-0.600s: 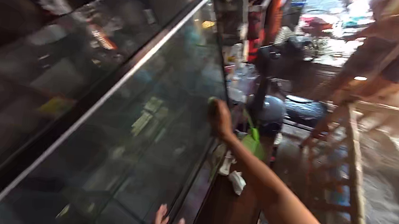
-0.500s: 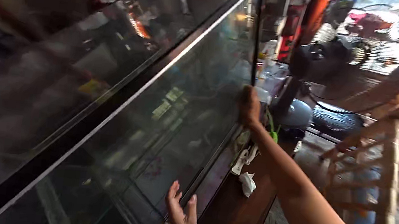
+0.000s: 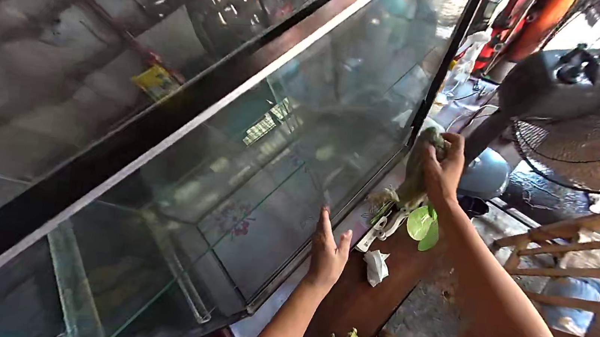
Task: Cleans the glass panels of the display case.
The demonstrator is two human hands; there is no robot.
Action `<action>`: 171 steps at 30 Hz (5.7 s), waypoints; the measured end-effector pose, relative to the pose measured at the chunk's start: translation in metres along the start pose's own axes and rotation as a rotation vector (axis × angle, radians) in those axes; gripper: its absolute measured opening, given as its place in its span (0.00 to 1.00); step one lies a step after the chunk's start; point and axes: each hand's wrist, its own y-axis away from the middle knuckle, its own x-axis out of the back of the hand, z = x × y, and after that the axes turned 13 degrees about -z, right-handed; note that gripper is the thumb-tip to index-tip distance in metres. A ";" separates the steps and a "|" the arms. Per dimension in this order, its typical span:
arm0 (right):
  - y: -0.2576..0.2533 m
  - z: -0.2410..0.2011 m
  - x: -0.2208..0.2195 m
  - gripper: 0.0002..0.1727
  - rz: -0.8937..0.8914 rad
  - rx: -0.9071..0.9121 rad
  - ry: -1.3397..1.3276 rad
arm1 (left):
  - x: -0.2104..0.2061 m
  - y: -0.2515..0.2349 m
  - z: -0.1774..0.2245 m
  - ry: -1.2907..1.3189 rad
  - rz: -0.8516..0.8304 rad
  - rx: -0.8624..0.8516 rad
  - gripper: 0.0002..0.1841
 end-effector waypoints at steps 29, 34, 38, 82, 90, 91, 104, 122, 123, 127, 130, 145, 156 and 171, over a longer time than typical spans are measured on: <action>0.148 -0.003 0.009 0.32 -0.675 0.221 -0.374 | 0.150 0.007 0.102 0.770 0.312 0.198 0.16; 0.169 0.013 0.009 0.30 -0.687 0.124 -0.366 | 0.149 -0.091 0.082 0.650 0.014 0.257 0.24; 0.184 0.023 0.015 0.27 -0.658 0.060 -0.368 | 0.118 -0.146 0.084 0.326 -0.413 0.259 0.27; 0.185 0.019 -0.010 0.19 -0.682 -0.095 -0.351 | 0.116 0.068 0.081 0.533 -0.373 0.256 0.12; 0.113 -0.006 0.009 0.21 -0.587 0.012 -0.261 | 0.125 0.066 0.082 0.173 -0.319 0.074 0.20; 0.088 -0.012 0.016 0.22 -0.529 0.044 -0.244 | 0.124 0.066 0.082 0.143 -0.286 0.083 0.21; -0.072 -0.020 -0.012 0.26 -0.017 0.135 0.014 | 0.175 0.123 0.134 0.213 0.368 0.099 0.21; -0.004 -0.051 -0.046 0.22 -0.118 0.101 0.076 | 0.182 0.149 0.113 0.637 0.041 -0.014 0.24; 0.006 -0.053 -0.050 0.22 -0.141 0.108 0.068 | 0.180 0.150 0.120 0.574 0.149 0.000 0.23; 0.038 -0.056 -0.063 0.18 -0.179 0.132 0.051 | 0.191 0.135 0.154 0.513 0.715 0.053 0.17; 0.054 -0.056 -0.074 0.16 -0.190 0.173 0.032 | 0.203 0.117 0.150 0.763 0.738 -0.282 0.14; 0.048 -0.055 -0.081 0.14 -0.193 0.159 -0.003 | 0.236 0.040 0.140 0.652 0.586 -0.656 0.31; 0.050 -0.045 -0.086 0.14 -0.193 0.222 -0.052 | 0.235 -0.001 0.178 0.361 -0.058 0.081 0.23; 0.046 -0.042 -0.086 0.14 -0.226 0.240 -0.054 | 0.232 -0.009 0.168 0.552 0.381 -0.481 0.25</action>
